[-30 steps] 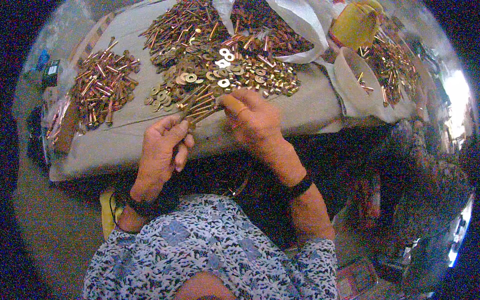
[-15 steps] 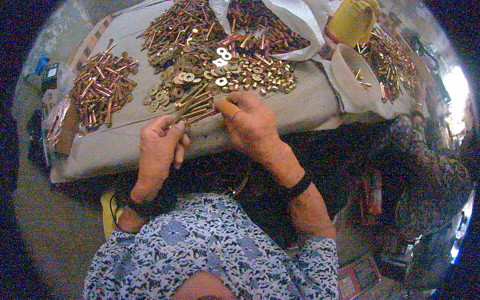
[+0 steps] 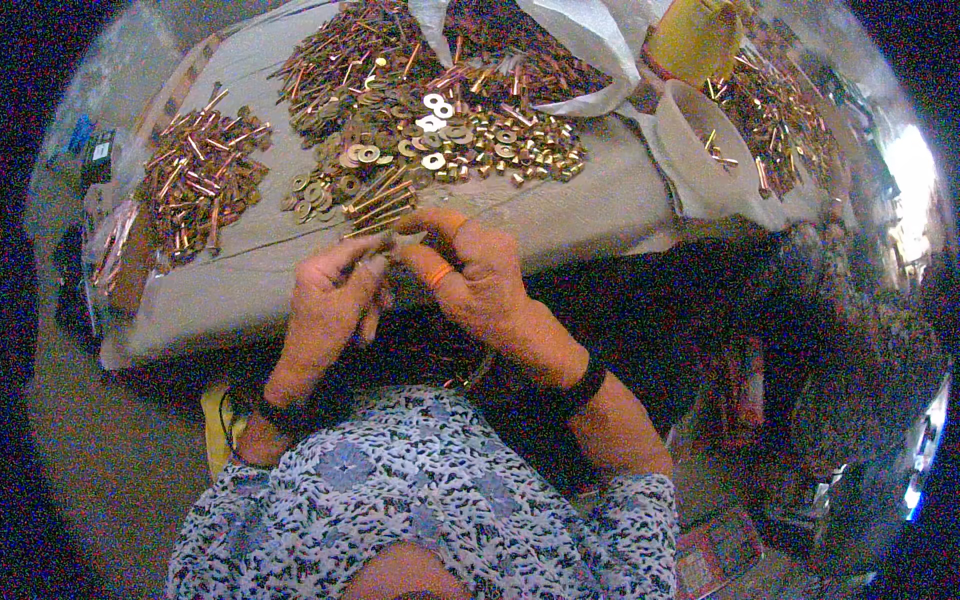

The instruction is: Sorting and assembling bolts and washers on a surface.

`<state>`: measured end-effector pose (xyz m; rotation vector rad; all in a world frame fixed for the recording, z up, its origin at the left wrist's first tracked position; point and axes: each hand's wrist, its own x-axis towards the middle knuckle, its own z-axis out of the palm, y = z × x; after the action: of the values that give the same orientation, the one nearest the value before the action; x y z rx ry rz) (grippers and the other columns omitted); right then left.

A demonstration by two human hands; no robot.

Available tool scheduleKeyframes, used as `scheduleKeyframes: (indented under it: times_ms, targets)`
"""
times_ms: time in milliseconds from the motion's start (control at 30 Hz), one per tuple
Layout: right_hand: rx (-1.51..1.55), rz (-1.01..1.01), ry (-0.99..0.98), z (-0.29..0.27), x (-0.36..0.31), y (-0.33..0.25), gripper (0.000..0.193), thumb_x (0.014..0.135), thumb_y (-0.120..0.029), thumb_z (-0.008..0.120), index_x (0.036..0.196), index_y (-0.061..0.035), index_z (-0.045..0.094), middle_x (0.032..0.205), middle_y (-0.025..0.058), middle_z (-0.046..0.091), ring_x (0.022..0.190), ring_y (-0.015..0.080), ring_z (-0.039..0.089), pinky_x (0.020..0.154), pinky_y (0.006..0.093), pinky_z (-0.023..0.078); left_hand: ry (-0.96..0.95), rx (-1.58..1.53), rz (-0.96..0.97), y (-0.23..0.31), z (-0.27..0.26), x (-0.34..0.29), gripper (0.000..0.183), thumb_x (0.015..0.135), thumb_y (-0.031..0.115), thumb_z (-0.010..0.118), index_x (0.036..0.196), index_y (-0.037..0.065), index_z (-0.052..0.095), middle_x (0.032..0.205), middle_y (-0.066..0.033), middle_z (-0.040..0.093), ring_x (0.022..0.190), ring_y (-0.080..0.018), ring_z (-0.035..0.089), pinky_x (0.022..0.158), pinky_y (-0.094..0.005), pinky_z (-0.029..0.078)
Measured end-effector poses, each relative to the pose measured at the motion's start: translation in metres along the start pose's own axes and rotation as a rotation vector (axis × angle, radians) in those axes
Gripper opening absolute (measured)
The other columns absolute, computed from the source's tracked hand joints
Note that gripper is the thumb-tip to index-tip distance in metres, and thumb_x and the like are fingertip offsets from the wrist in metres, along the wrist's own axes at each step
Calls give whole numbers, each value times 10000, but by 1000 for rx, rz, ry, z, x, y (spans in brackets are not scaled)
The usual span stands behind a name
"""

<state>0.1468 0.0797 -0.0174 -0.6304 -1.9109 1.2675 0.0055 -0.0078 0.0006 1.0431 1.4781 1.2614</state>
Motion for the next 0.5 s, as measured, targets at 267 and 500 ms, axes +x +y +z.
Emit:
scheduleKeyframes:
  times_ms: [267,500]
  targets:
    - [-94,109,276,-17,7,1,223,810,-203,569,965,-43,580,857,140,611,747,239,604,645,344,470,-7,-87,-152,6,-1,1,203,828,154,545,934,-17,568,538,-22,511,326,-47,395,284,-188,276]
    - [-1140,-157,289,-55,38,26,183,770,-177,599,890,-38,595,706,152,585,613,263,573,556,337,442,-17,-179,-172,6,-7,3,229,810,150,576,925,-47,568,528,-38,517,302,-44,374,267,-187,261]
